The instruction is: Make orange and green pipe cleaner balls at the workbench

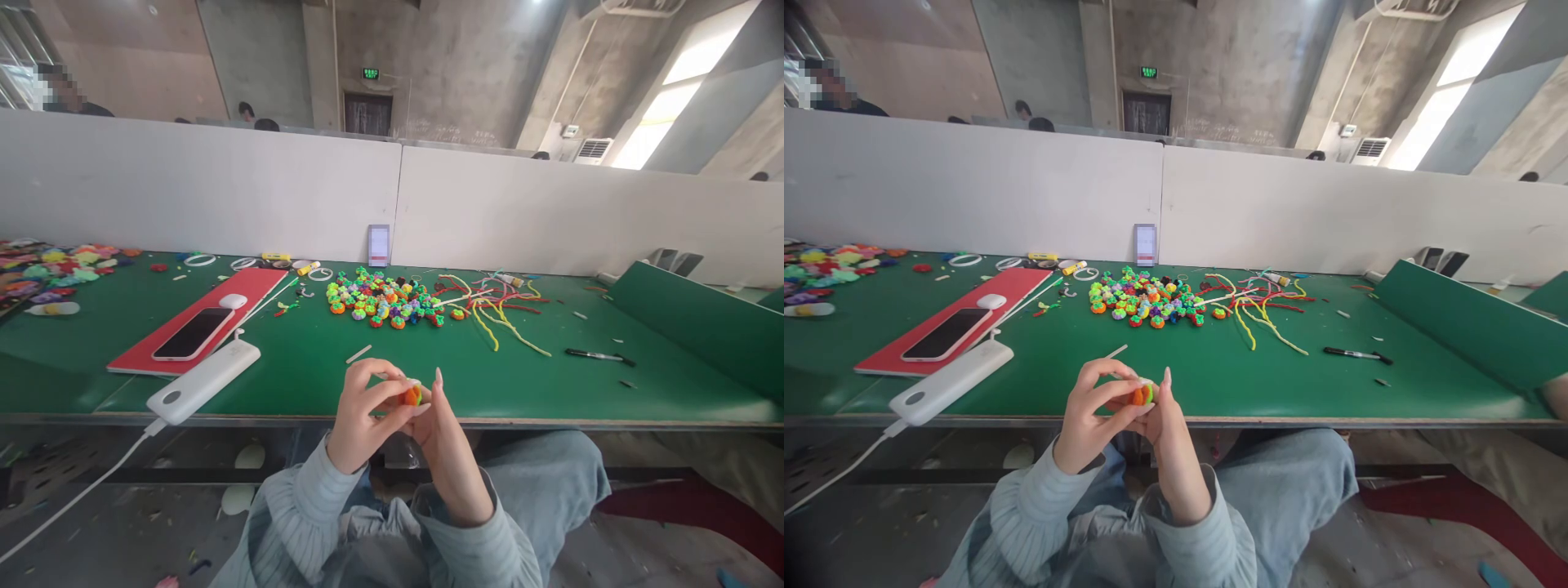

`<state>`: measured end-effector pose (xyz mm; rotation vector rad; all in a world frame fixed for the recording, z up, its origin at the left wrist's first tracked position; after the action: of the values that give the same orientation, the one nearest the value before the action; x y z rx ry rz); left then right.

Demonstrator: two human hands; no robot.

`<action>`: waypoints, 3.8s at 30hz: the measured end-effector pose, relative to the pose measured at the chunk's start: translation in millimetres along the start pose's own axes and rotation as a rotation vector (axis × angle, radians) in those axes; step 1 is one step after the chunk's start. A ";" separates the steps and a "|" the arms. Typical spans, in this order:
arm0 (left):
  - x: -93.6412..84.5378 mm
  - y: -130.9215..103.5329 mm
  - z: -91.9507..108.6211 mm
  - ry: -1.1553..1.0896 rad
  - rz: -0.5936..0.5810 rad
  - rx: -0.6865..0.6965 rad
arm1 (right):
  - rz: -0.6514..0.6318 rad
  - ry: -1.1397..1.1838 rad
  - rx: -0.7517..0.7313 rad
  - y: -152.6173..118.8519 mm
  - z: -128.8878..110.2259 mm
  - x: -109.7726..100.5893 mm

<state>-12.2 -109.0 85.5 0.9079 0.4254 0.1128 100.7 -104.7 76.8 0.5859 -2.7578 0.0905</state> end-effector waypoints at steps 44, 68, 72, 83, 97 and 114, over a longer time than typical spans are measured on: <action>-17.2 3.1 16.1 0.248 -0.143 -0.124 | -0.245 0.245 0.082 -3.7 -0.3 1.1; -7.3 -7.5 19.7 -0.028 -0.020 -0.093 | 0.173 -0.150 -0.176 0.1 18.9 -9.8; -4.1 -7.0 22.4 -0.052 -0.018 -0.081 | 0.239 -0.181 -0.227 -1.7 16.9 -10.4; -7.0 -3.4 39.2 0.069 -0.045 -0.199 | 0.560 -0.653 -0.509 -10.5 8.1 -13.3; 4.7 6.0 44.0 0.097 -0.130 -0.242 | 0.497 -0.770 -0.551 -16.4 0.5 -7.8; 9.1 1.5 39.4 -0.077 -0.057 -0.343 | 0.452 -0.624 -0.373 -15.8 6.2 -12.9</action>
<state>12.1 -134.8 105.1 0.5607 0.3470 0.0949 116.4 -114.9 66.7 -0.1497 -3.3202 -0.5870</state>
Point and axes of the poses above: each hand's wrist, its own y-axis towards the middle knuckle, its own x-axis out of the palm, z = x × y, the point moved 2 cm from there along y, towards the middle knuckle, and after that the axes turned 12 degrees about -y, right-handed, at the moved point
